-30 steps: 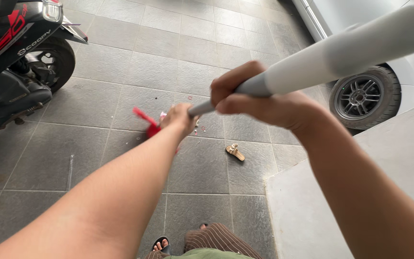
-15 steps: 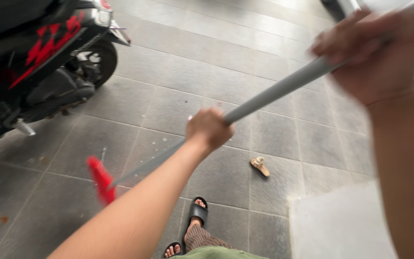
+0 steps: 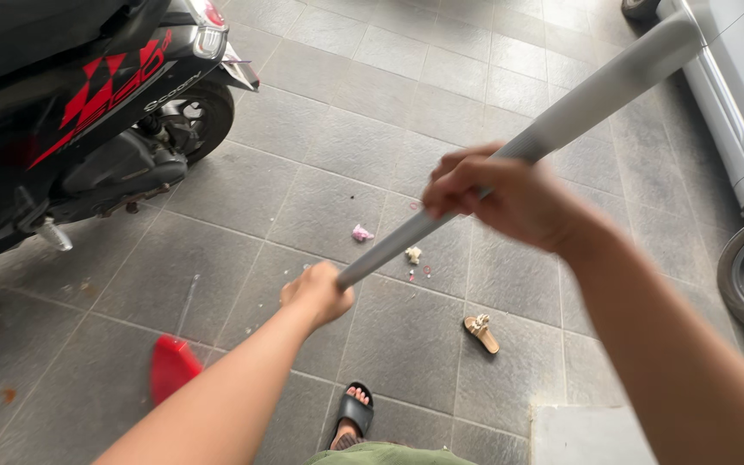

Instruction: The person sweeps debris from a tiled floor with a broom and picks up a small floor mat by hand.

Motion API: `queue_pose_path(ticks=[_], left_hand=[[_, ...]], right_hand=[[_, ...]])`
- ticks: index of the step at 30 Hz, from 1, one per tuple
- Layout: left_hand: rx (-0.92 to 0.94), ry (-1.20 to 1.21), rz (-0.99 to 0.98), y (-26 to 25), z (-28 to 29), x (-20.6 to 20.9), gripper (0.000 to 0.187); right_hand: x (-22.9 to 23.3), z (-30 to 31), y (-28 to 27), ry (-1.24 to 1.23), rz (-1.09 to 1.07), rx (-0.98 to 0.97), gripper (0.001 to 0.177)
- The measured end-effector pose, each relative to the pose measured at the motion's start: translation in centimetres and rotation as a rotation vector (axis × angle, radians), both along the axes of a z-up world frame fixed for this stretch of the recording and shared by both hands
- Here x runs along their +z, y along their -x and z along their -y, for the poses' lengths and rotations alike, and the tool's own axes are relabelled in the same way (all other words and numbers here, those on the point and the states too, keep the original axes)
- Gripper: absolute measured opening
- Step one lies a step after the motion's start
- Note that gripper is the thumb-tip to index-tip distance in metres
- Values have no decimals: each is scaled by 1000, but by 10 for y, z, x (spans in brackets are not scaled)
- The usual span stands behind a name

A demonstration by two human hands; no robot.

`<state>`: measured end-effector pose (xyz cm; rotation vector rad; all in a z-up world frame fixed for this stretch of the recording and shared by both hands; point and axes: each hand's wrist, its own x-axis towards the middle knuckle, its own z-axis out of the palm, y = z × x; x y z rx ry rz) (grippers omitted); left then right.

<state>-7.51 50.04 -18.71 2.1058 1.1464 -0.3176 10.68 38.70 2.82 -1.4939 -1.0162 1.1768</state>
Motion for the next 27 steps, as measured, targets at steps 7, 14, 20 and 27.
queue_pose_path(ticks=[7,14,20,27], left_hand=[[29,-43,261,-130,-24,40,24],[55,-139,402,-185,-42,44,19],[-36,-280,610,-202,-53,105,20],[-118,-257,538,-135,-68,154,25]], right_hand=[[72,-3,-48,-129,262,61,30],[73,-8,-40,172,1000,142,18],[103,1,-119,-604,649,405,16],[89,-14,-177,-687,17,220,21]])
